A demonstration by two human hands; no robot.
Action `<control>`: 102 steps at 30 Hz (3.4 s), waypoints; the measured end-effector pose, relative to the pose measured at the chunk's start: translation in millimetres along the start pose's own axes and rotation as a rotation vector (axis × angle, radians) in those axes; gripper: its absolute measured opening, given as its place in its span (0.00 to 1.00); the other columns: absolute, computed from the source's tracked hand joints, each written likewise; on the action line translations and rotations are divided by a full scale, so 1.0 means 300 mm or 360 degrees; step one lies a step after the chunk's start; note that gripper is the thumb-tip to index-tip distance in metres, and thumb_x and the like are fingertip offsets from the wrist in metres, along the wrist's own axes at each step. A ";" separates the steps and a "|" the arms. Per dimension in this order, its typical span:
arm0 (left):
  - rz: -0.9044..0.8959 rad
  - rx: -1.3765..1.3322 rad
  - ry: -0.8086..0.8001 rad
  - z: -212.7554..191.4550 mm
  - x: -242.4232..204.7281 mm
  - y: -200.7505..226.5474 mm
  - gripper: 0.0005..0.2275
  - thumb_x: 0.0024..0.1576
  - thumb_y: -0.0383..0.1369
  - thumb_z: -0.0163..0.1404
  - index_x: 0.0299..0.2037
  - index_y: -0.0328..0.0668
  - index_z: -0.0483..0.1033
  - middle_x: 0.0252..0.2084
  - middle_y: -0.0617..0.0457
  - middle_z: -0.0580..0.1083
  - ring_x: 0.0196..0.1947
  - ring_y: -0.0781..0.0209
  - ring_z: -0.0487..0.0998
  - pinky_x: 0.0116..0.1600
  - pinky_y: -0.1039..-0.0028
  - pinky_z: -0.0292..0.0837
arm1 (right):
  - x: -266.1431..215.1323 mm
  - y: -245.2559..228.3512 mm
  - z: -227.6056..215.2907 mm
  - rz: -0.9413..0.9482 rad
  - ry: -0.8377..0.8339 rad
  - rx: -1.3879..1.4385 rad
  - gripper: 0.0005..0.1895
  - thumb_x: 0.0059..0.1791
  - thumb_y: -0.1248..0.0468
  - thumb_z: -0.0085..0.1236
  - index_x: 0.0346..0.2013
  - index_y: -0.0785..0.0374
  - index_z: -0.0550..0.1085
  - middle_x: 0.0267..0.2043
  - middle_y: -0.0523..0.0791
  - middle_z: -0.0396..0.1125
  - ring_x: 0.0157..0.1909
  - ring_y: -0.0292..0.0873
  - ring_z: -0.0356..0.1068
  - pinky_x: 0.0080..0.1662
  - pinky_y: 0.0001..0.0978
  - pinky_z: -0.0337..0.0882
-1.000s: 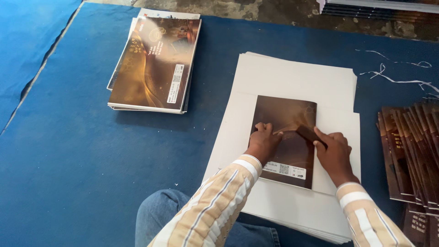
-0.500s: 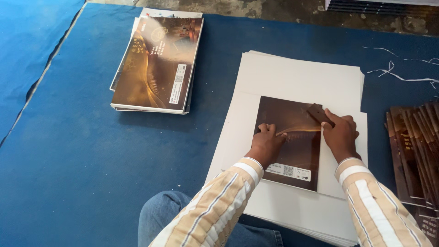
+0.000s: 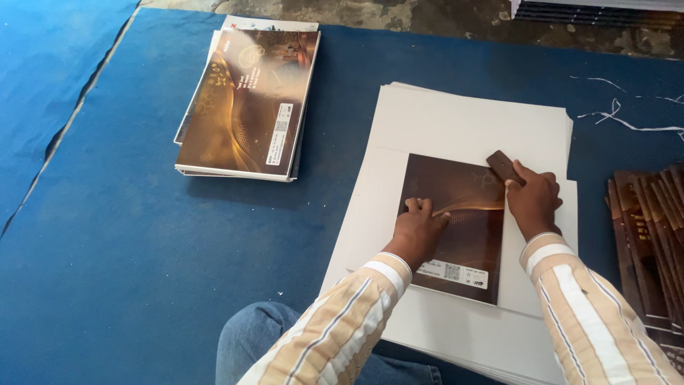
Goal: The person sits on the floor and wraps individual books with white paper covers. They place a book on a sheet, fold the cover over, and use a small rectangular tool to smooth the edges. The wrapped books are stacked to the left.
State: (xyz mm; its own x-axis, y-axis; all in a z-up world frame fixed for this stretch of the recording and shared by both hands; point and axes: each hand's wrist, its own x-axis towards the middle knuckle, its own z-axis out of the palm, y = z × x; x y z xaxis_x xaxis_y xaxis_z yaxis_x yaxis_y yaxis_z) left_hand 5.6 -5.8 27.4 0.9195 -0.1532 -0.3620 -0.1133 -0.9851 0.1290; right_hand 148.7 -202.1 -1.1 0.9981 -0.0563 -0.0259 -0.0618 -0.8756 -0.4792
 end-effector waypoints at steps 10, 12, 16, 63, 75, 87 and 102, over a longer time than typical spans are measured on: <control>-0.0022 -0.0112 0.0076 -0.013 -0.023 -0.002 0.31 0.55 0.31 0.55 0.71 0.65 0.62 0.68 0.39 0.59 0.68 0.34 0.57 0.60 0.66 0.71 | 0.029 -0.027 0.004 0.0050 -0.0011 -0.0043 0.22 0.52 0.59 0.60 0.63 0.43 0.75 0.57 0.53 0.63 0.62 0.57 0.62 0.65 0.57 0.55; -0.0035 -0.0140 0.0161 0.001 -0.021 0.004 0.29 0.56 0.31 0.54 0.70 0.65 0.63 0.68 0.39 0.59 0.68 0.34 0.58 0.58 0.65 0.72 | 0.033 -0.013 0.002 0.0006 -0.0011 -0.0070 0.23 0.52 0.59 0.61 0.63 0.43 0.75 0.57 0.53 0.63 0.62 0.57 0.62 0.64 0.58 0.56; -0.0045 -0.0206 0.0269 0.039 -0.009 -0.001 0.28 0.56 0.30 0.54 0.68 0.65 0.66 0.66 0.38 0.60 0.67 0.34 0.59 0.56 0.64 0.74 | 0.023 0.023 0.014 -0.0087 -0.0008 -0.0090 0.23 0.52 0.58 0.61 0.63 0.42 0.75 0.55 0.54 0.63 0.61 0.58 0.62 0.61 0.59 0.59; -0.0093 -0.0176 0.0496 0.153 0.054 -0.016 0.10 0.54 0.25 0.53 0.43 0.32 0.83 0.59 0.38 0.65 0.62 0.37 0.66 0.50 0.64 0.79 | -0.705 0.160 -0.142 -0.0500 -0.0386 -0.0085 0.22 0.48 0.61 0.60 0.58 0.41 0.76 0.42 0.44 0.68 0.46 0.45 0.70 0.55 0.40 0.68; 0.0134 -0.0265 0.0587 0.228 0.063 -0.068 0.13 0.54 0.29 0.54 0.47 0.33 0.81 0.71 0.27 0.58 0.71 0.28 0.56 0.69 0.55 0.59 | -0.835 0.133 -0.150 -0.0403 -0.0673 0.0109 0.25 0.45 0.63 0.63 0.58 0.43 0.76 0.47 0.47 0.65 0.49 0.48 0.69 0.55 0.37 0.70; 0.0207 -0.0790 0.0929 0.142 -0.133 -0.096 0.11 0.54 0.30 0.55 0.45 0.33 0.78 0.60 0.33 0.69 0.64 0.35 0.66 0.67 0.54 0.59 | -0.921 0.066 -0.181 -0.0692 -0.0698 -0.0124 0.23 0.43 0.57 0.65 0.54 0.48 0.81 0.49 0.44 0.71 0.54 0.46 0.69 0.58 0.42 0.64; -0.0707 -0.1491 0.0908 0.096 -0.168 -0.080 0.18 0.55 0.30 0.54 0.55 0.34 0.70 0.49 0.36 0.74 0.51 0.38 0.74 0.58 0.55 0.69 | -0.611 0.092 -0.099 0.0379 -0.0459 0.0240 0.38 0.47 0.49 0.65 0.64 0.68 0.68 0.46 0.54 0.74 0.48 0.51 0.76 0.51 0.38 0.74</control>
State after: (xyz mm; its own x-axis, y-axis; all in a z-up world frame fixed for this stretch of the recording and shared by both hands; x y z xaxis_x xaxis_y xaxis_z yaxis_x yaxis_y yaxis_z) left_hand -48.9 23.5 15.8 0.8706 0.4790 -0.1123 0.3605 -0.4658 0.8082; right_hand -36.1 -230.1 16.5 0.9174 -0.0936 -0.3867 -0.3119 -0.7726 -0.5530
